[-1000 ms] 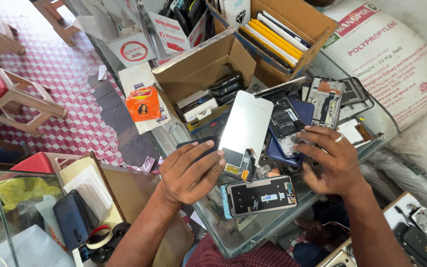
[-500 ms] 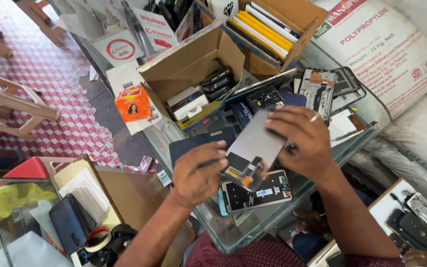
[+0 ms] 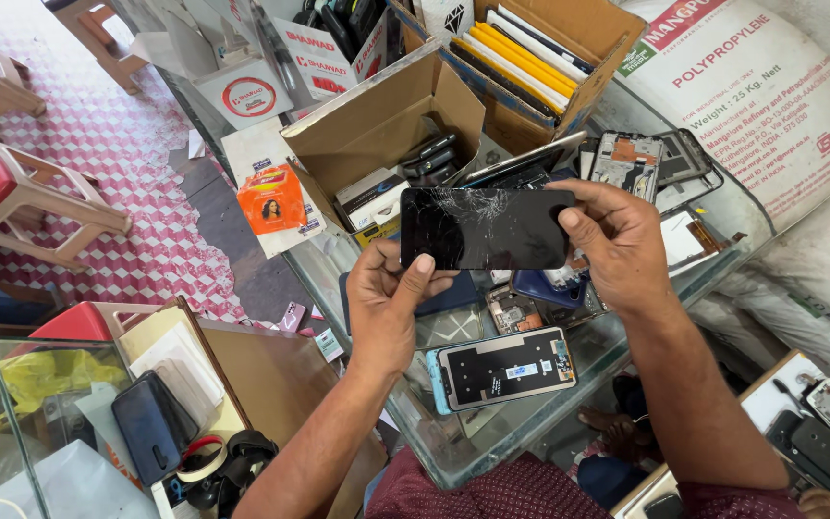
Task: The person sorts through various electronic components and accessories on a cluttered workbench. They pick up and inspect phone cases, batteries, and small boxes, moving them around and placing them into cardboard boxes.
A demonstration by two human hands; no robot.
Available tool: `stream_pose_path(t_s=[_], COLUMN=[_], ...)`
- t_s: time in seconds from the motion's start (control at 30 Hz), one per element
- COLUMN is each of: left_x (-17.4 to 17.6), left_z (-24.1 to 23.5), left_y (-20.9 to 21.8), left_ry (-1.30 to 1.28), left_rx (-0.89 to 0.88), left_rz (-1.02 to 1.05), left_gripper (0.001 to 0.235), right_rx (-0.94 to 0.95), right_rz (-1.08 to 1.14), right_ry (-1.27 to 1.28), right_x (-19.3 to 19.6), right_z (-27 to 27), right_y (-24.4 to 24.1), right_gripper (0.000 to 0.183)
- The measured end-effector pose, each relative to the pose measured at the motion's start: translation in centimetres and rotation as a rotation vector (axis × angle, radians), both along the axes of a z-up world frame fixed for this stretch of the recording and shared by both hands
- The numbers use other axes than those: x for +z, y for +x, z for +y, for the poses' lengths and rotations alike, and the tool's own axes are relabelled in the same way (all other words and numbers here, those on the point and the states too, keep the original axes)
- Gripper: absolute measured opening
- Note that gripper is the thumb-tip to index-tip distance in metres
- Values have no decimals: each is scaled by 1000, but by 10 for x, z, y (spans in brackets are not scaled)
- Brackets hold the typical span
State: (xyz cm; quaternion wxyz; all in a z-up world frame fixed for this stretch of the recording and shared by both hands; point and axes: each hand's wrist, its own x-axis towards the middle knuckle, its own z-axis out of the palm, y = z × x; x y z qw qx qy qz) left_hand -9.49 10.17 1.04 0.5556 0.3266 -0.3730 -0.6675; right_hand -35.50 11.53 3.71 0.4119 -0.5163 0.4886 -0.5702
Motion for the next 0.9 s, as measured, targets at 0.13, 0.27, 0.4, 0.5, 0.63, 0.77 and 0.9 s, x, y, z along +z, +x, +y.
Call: stream_pose_path(t_s=[0.13,0.27,0.4,0.5,0.63,0.77,0.9], left_x=[2,18,55,77,85,77,68], left_z=[-1,-5,-28,-61,-95,-111,-125], left_y=[-3,-2,33,49,52,49,54], left_ry=[0,-255,-929,-893,-698,-754,-862], left_rx=[-14,-24,360,196,-235,-245,6], left_rz=[-11,-159,-1036,-1401,-1842,-1898,-1825], left_gripper=[12,19,34,43,42,30,37], right_rx=[68,2,-211,-287,-262,-267,-308], right_rz=[-24,79,39,256,574,709,681], right_ry=[-29,-128,-338,-439,-476,-534,-498], right_x=[-2,4,20,31,38,35,15], right_z=[2,6,0,-6,-18,-30,-34], right_y=[-5,-18,-37,-48,-49,-47,-53], right_gripper=[30,25,21,16,10,9,9])
